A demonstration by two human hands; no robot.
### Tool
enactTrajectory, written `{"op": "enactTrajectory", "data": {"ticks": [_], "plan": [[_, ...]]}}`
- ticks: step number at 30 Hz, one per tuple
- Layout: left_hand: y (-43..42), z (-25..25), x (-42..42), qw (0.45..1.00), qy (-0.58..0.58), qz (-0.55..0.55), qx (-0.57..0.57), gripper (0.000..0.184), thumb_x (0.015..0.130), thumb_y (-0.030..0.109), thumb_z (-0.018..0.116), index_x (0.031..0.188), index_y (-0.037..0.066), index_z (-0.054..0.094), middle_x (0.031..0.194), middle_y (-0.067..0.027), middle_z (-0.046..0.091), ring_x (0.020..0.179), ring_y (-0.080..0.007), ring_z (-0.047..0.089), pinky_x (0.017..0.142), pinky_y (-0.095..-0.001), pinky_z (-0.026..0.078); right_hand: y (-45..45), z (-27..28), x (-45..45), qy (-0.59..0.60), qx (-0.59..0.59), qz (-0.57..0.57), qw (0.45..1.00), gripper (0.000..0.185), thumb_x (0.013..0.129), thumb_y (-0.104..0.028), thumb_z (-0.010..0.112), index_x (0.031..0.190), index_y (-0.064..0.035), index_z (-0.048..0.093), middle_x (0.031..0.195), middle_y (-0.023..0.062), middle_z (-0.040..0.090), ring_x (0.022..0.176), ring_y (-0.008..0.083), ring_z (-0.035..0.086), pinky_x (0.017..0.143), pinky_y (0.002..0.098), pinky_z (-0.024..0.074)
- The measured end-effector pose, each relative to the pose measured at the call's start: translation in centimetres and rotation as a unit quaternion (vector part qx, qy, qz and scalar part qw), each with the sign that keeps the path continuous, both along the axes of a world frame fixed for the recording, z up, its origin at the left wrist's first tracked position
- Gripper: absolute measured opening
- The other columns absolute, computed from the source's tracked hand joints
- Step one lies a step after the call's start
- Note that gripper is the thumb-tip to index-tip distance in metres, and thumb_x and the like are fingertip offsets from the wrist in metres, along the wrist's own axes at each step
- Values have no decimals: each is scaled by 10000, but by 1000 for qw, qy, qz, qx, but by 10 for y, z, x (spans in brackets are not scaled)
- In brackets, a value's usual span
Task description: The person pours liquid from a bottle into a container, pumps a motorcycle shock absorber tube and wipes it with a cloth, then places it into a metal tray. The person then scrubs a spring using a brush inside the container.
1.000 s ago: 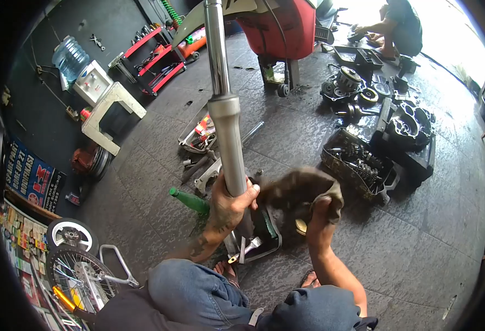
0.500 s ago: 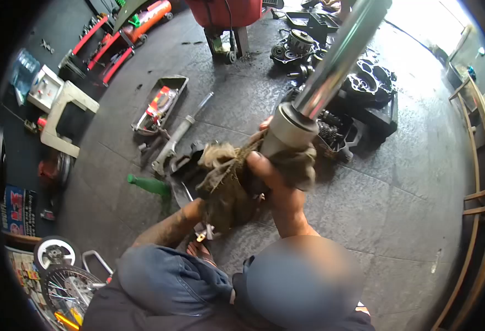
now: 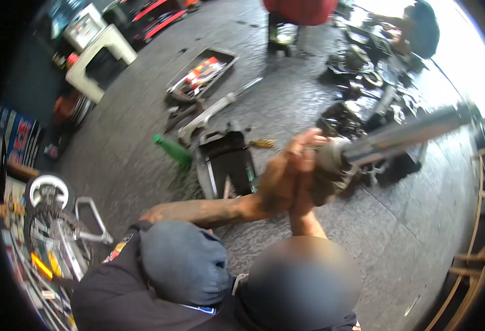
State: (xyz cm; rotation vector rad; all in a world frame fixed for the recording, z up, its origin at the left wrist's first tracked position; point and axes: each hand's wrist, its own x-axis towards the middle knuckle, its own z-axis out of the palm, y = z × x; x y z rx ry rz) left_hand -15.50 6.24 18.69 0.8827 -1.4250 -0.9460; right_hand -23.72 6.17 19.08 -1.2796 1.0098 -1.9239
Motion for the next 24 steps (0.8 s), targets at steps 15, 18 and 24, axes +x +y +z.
{"op": "enactTrajectory", "data": {"ticks": [15, 18, 24], "plan": [[21, -8, 6, 944, -9, -328, 25, 560, 746, 288, 807, 1074, -12, 466, 803, -196, 653, 763, -325, 677, 613, -361, 507, 18, 32, -57, -184, -49, 185, 964, 546, 862, -257, 526, 1274, 46, 336, 851, 71, 440, 643, 146, 441, 578, 289, 381], [25, -4, 11, 937, -48, -339, 67, 538, 728, 303, 816, 1003, -17, 483, 771, -216, 659, 738, -229, 692, 601, -349, 505, 14, 32, -66, -202, -64, 199, 957, 537, 876, -275, 506, 1270, 49, 338, 860, 71, 434, 651, 149, 431, 584, 296, 374], [25, -90, 70, 918, -348, -124, -147, 398, 874, 395, 637, 1086, 59, 625, 968, -130, 651, 895, -313, 625, 818, -374, 497, -13, 55, -88, -235, -57, 140, 960, 370, 946, -225, 474, 1233, 7, 443, 910, 94, 524, 785, 192, 530, 732, 366, 447]]}}
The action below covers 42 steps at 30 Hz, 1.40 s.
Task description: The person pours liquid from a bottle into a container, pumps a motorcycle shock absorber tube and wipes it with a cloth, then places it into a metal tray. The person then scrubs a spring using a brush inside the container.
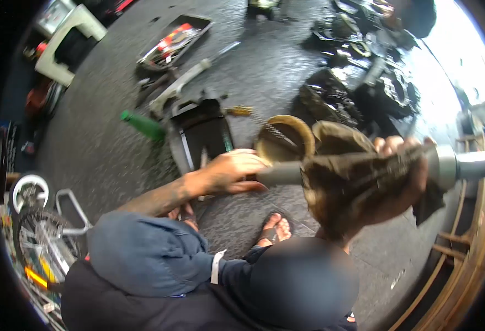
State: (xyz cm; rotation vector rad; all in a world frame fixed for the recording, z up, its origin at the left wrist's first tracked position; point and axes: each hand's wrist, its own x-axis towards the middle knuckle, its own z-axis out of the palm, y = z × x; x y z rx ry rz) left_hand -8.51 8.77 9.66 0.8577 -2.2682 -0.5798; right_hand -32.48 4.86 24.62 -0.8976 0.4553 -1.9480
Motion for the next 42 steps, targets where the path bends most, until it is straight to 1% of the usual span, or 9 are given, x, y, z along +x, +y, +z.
{"op": "enactTrajectory", "data": {"ticks": [4, 11, 16, 21, 26, 29, 34, 40, 42], "plan": [[4, 10, 29, 884, 134, 179, 411, 289, 921, 306, 595, 1000, 38, 669, 958, -87, 683, 1000, -214, 641, 853, -418, 499, -15, 9, -14, 0, -16, 17, 1000, 292, 921, -261, 543, 1138, -66, 528, 927, 74, 558, 809, 182, 553, 758, 340, 486], [-5, 57, -19, 958, 72, -4, 278, 942, 753, 327, 800, 1461, 71, 235, 1318, -182, 485, 1027, -201, 601, 799, -293, 517, -23, 25, 20, 30, 129, -179, 975, 387, 903, -330, 554, 1192, -73, 533, 1035, 69, 547, 926, 203, 534, 843, 382, 452], [-23, 56, -34, 587, 453, -156, 653, 765, 889, 720, 352, 1234, 49, 482, 888, -79, 600, 583, -139, 577, 453, -232, 427, -18, 31, 31, 47, 106, -115, 987, 352, 924, -297, 521, 1197, -74, 513, 969, 71, 576, 860, 182, 590, 796, 355, 515], [-15, 64, -49, 611, 503, 94, 605, 763, 898, 748, 165, 720, 107, 538, 544, 7, 477, 381, -64, 352, 350, -222, 222, -13, 23, 42, 46, 63, 10, 997, 415, 921, -286, 496, 1270, -69, 434, 1018, 82, 556, 893, 185, 568, 837, 355, 498], [-14, 97, -57, 396, 689, 212, 569, 735, 940, 658, 326, 1236, 17, 533, 907, -73, 609, 656, -135, 541, 571, -293, 441, 2, -35, 78, 214, 93, -10, 972, 377, 784, -105, 692, 1111, -22, 522, 969, 63, 572, 890, 169, 554, 803, 315, 472], [-6, 46, -30, 934, 217, 234, 162, 515, 795, 313, 648, 1200, 13, 539, 1032, -163, 585, 943, -323, 553, 794, -404, 450, 14, -66, 103, 340, 62, -16, 938, 437, 769, -106, 755, 1129, -37, 518, 994, 55, 572, 919, 147, 536, 812, 316, 463], [-6, 29, -25, 949, 205, 236, 39, 435, 857, 263, 599, 1209, 19, 525, 1050, -145, 582, 970, -308, 550, 830, -408, 449, 1, -78, 105, 291, 123, 112, 942, 413, 752, -153, 793, 1066, -15, 562, 924, 56, 626, 855, 140, 587, 788, 305, 486], [-6, 41, -3, 759, 523, 92, 377, 537, 1029, 396, 317, 1417, 25, 290, 1383, -96, 400, 1174, -196, 503, 1007, -341, 412, -10, -70, 80, 305, 137, 73, 939, 381, 760, -131, 778, 1038, -29, 538, 912, 33, 611, 851, 118, 571, 758, 286, 482], [-4, 54, -13, 867, 399, 42, 297, 788, 946, 548, 419, 1461, 2, 178, 1448, -121, 311, 1296, -207, 373, 1073, -344, 319, -13, -69, 82, 306, 102, 31, 946, 371, 767, -126, 773, 1023, -40, 520, 859, 38, 614, 783, 112, 575, 708, 287, 488]]}}
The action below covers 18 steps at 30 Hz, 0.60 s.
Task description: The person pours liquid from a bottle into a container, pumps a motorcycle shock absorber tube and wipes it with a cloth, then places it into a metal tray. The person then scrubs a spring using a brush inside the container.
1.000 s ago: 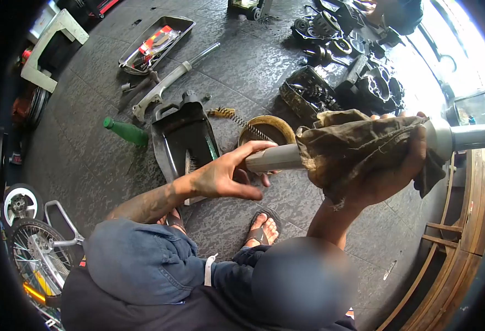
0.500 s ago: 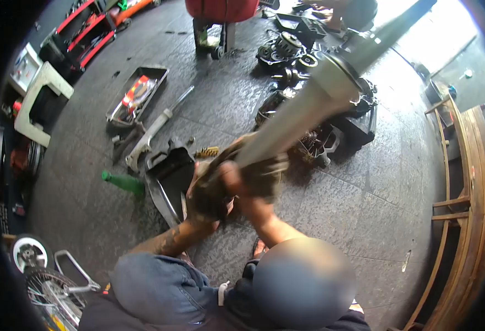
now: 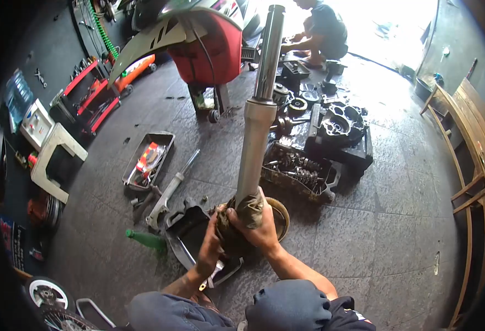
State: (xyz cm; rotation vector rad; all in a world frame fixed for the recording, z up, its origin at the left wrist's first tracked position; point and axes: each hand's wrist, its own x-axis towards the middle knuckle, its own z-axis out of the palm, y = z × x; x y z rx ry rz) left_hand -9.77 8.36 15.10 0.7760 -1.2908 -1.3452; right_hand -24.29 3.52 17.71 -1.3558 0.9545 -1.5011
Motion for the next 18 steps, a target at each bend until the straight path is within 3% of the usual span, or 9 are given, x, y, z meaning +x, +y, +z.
{"op": "enactTrajectory", "data": {"ticks": [3, 6, 7, 8, 9, 11, 13, 15, 18], "plan": [[-6, 16, -15, 995, -48, -36, -80, 977, 878, 522, 609, 1490, -9, 63, 1518, -163, 179, 1412, -226, 196, 1148, -364, 186, -1, -4, 5, 37, -12, -35, 999, 396, 779, -138, 768, 1053, -42, 499, 870, 66, 631, 739, 142, 613, 661, 295, 499], [-15, 35, -27, 993, -114, 13, -23, 1009, 789, 356, 781, 1457, -16, 124, 1423, -177, 331, 1354, -222, 310, 1121, -370, 257, 5, 0, 9, 20, -21, -10, 1000, 397, 803, -116, 742, 1112, -58, 500, 926, 25, 607, 809, 105, 578, 722, 263, 495], [-21, 35, -27, 994, -106, 8, 17, 965, 763, 287, 809, 1424, -10, 172, 1362, -163, 394, 1304, -216, 374, 1093, -367, 303, 8, -8, 14, -11, 26, -10, 1000, 396, 811, -107, 698, 1133, -23, 483, 942, 114, 619, 825, 220, 634, 727, 329, 504], [-24, 32, -26, 994, -97, 6, 59, 926, 737, 218, 837, 1390, -5, 220, 1300, -149, 457, 1253, -210, 437, 1066, -365, 348, 6, -15, 16, -17, 27, -4, 999, 396, 811, -107, 698, 1133, -23, 483, 942, 114, 619, 825, 220, 634, 727, 329, 504], [-23, 30, -26, 992, -111, 44, 28, 706, 776, 226, 803, 1290, 11, 370, 1159, -91, 559, 1105, -169, 540, 979, -326, 427, 6, -19, 18, 52, -9, -27, 998, 416, 796, -76, 676, 1155, -14, 476, 993, 141, 590, 894, 258, 610, 801, 347, 486], [-25, 31, -19, 991, -98, 49, 71, 597, 796, 212, 782, 1237, 14, 433, 1121, -70, 577, 1068, -152, 552, 951, -309, 437, 12, -23, 21, 139, -54, -27, 989, 602, 707, -28, 665, 1257, 11, 421, 1169, 206, 466, 1118, 374, 467, 1002, 426, 378], [-24, 30, -12, 991, -67, 63, 100, 333, 848, 168, 720, 1110, 24, 572, 1013, -12, 619, 958, -105, 574, 864, -253, 458, 23, -14, 23, 170, -96, -18, 981, 667, 704, -39, 689, 1295, 11, 385, 1210, 192, 420, 1168, 350, 430, 1018, 414, 369], [-18, 30, -7, 990, -32, 86, 111, 334, 855, 156, 710, 1129, 24, 570, 1017, -12, 619, 956, -103, 575, 861, -249, 459, 25, -15, 21, 240, -122, 24, 963, 912, 671, -105, 742, 1415, 31, 233, 1371, 227, 256, 1298, 409, 292, 1086, 453, 302], [-16, 32, 4, 992, 22, 94, 80, 342, 872, 112, 682, 1179, 23, 563, 1029, -19, 628, 956, -100, 583, 860, -245, 466, 34, -12, 23, 278, -173, 35, 944, 986, 666, -170, 752, 1446, 28, 183, 1471, 257, 144, 1371, 445, 199, 1122, 486, 235]]}}
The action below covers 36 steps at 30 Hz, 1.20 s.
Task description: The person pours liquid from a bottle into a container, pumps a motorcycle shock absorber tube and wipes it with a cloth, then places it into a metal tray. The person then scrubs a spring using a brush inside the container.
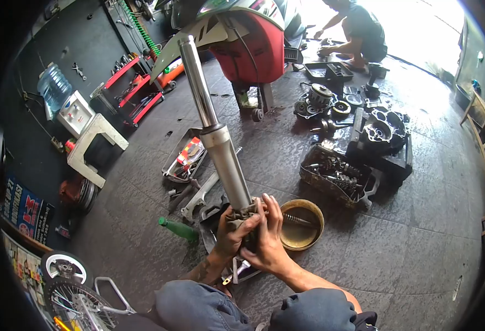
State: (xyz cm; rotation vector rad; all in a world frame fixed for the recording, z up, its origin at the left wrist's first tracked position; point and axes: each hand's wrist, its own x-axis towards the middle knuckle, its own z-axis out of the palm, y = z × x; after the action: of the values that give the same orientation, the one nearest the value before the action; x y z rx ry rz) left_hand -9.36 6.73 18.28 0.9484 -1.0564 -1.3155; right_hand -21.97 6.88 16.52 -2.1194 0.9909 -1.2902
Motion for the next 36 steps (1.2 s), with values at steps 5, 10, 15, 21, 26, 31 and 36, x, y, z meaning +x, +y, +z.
{"op": "enactTrajectory", "data": {"ticks": [5, 10, 15, 21, 26, 31, 36], "plan": [[-10, 13, 29, 974, -170, 104, -112, 312, 820, 102, 731, 1076, 18, 573, 899, -47, 664, 800, -110, 626, 717, -260, 504, -10, 17, -23, -181, 35, 40, 982, 597, 800, -192, 631, 1329, 16, 448, 1369, 223, 440, 1357, 382, 326, 1121, 459, 247], [-1, 14, 23, 938, -295, 104, -147, 323, 758, 110, 758, 1003, 11, 572, 801, -76, 661, 709, -147, 643, 671, -295, 515, -62, 82, -28, -221, 49, 92, 970, 584, 805, -351, 692, 1234, 10, 531, 1232, 160, 572, 1185, 265, 529, 996, 384, 394], [1, 1, 34, 953, -265, -123, -81, 372, 733, 129, 765, 1034, 10, 582, 876, -82, 657, 787, -132, 637, 721, -302, 510, -76, 119, -32, -258, 222, 236, 910, 351, 759, -255, 774, 977, -15, 639, 932, 91, 670, 992, 204, 604, 899, 351, 446], [1, -13, 29, 931, -187, -311, -46, 420, 717, 129, 764, 1076, 8, 582, 898, -100, 656, 812, -129, 628, 753, -306, 501, -49, 84, -34, -355, 152, 261, 885, 179, 745, -86, 732, 848, 6, 618, 812, 91, 652, 959, 249, 621, 875, 391, 472], [-4, 4, -1, 915, -360, -40, -179, 586, 675, 187, 811, 1165, 68, 512, 897, -145, 656, 812, -286, 680, 724, -369, 530, -42, 84, -43, -332, 89, 123, 931, 135, 730, -51, 653, 852, -22, 602, 830, 75, 643, 984, 249, 632, 922, 424, 450], [-12, 23, -16, 852, -404, 60, -328, 871, 635, 168, 726, 1415, 51, 356, 1055, -202, 643, 882, -357, 667, 753, -404, 540, -31, 51, -32, -340, 36, 63, 938, 230, 691, -104, 683, 901, -55, 600, 948, 77, 652, 1048, 250, 617, 1086, 477, 290], [-8, 16, -25, 899, -323, -34, -295, 541, 753, 162, 683, 1238, 11, 496, 1284, -201, 533, 1167, -346, 574, 920, -392, 507, -30, 44, -38, -169, -71, 59, 981, 223, 662, -150, 706, 857, -102, 609, 881, 42, 648, 967, 224, 598, 1078, 495, 296]]}}
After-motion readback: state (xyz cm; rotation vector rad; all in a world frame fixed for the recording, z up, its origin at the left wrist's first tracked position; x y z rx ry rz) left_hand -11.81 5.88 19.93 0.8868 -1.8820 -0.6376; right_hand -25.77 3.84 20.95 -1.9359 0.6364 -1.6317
